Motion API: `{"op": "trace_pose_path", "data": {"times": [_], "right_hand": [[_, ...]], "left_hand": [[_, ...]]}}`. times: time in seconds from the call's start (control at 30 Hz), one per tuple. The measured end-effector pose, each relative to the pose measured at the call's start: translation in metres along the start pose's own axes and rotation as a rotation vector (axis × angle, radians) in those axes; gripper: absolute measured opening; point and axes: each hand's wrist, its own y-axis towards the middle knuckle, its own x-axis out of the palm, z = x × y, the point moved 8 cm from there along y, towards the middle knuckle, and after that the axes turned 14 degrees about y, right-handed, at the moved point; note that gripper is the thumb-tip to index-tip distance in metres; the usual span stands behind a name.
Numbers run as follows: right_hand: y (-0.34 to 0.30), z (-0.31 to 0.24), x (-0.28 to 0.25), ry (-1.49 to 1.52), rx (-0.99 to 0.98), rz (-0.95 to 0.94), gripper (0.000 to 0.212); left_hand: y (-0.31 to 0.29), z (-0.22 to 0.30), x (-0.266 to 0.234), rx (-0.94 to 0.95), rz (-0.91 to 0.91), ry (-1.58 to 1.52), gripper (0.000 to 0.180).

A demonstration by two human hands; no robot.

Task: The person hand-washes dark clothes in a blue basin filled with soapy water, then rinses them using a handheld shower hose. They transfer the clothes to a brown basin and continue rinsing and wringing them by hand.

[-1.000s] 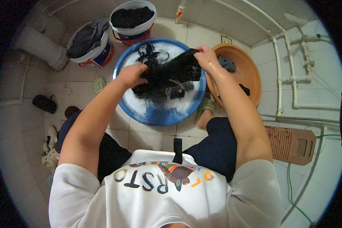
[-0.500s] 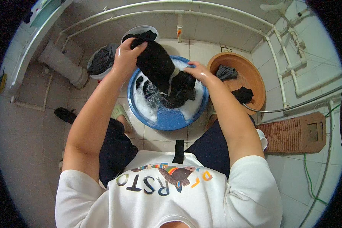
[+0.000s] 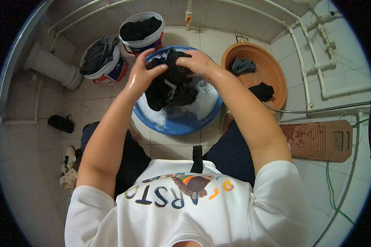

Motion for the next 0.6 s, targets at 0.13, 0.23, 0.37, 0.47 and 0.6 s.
{"op": "trace_pose_path", "data": {"times": [0.13,0.23,0.37,0.47,0.6], "right_hand": [[-0.011,-0.044,0.024,0.058,-0.332,-0.048,0.038],[-0.021,-0.056,0.047,0.097,-0.231,-0.210,0.038],[0.014,-0.040,-0.009,0.442,-0.339,-0.118,0.059],[0.056,0.046,-0.045,-0.711,-0.374,0.013,0.072],[0.055,0.153,-0.010,-1.118,-0.143,0.055,0.107]], "left_hand": [[-0.005,0.042,0.011,0.304,-0.103,0.166,0.081],[0.003,0.009,0.006,0.023,-0.167,0.026,0.061],[0.005,-0.001,-0.005,-0.212,-0.059,-0.593,0.037],[0.005,0.021,-0.025,-0.229,-0.017,-0.931,0.035],[-0.001,0.047,-0.039,-0.245,-0.119,-1.306,0.034]]}}
